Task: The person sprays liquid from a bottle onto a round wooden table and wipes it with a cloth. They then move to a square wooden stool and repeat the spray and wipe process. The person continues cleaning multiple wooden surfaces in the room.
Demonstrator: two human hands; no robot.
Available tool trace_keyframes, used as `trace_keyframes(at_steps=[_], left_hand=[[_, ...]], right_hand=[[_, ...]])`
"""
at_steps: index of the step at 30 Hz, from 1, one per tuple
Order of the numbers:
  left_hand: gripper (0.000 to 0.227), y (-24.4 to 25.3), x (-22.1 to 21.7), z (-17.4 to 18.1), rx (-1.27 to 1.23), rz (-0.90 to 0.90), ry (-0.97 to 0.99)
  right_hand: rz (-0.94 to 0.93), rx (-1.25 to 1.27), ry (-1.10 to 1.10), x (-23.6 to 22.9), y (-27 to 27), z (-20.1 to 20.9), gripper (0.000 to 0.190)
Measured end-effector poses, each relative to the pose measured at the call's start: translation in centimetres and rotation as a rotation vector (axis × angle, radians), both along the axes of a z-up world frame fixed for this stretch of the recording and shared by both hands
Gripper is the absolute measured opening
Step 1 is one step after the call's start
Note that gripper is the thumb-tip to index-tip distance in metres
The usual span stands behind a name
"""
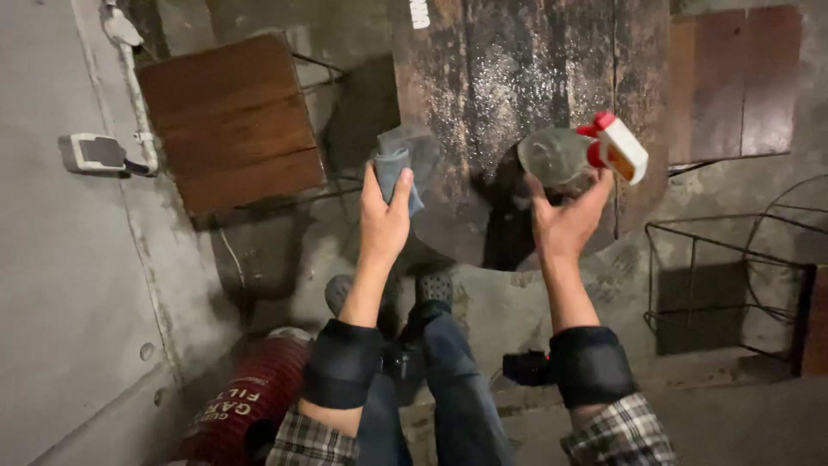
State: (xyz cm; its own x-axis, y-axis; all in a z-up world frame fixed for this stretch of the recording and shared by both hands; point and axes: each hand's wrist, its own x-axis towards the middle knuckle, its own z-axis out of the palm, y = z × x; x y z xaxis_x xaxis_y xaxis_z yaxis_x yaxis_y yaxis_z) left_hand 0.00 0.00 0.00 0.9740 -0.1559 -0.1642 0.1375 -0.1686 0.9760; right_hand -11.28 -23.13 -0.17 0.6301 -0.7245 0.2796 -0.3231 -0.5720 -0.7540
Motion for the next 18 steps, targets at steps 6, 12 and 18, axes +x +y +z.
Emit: trace_keyframes(at_steps=[6,12,18], left_hand=[[0.04,-1.8,-0.1,-1.0,0.001,0.039,-0.027],[0.036,-2.6,-0.2,-0.9,-0.029,0.057,-0.068],[0.039,-3.7,0.7,0.8,0.025,0.045,-0.178]], right_hand=[[0.024,0.06,0.145,1.4,-3.6,-1.4,0.052],[0.16,-0.041,0.032,5.4,-7.5,-1.8,0.048],[0.224,-0.215,-0.049,6.9,-8.7,-1.7,0.064]])
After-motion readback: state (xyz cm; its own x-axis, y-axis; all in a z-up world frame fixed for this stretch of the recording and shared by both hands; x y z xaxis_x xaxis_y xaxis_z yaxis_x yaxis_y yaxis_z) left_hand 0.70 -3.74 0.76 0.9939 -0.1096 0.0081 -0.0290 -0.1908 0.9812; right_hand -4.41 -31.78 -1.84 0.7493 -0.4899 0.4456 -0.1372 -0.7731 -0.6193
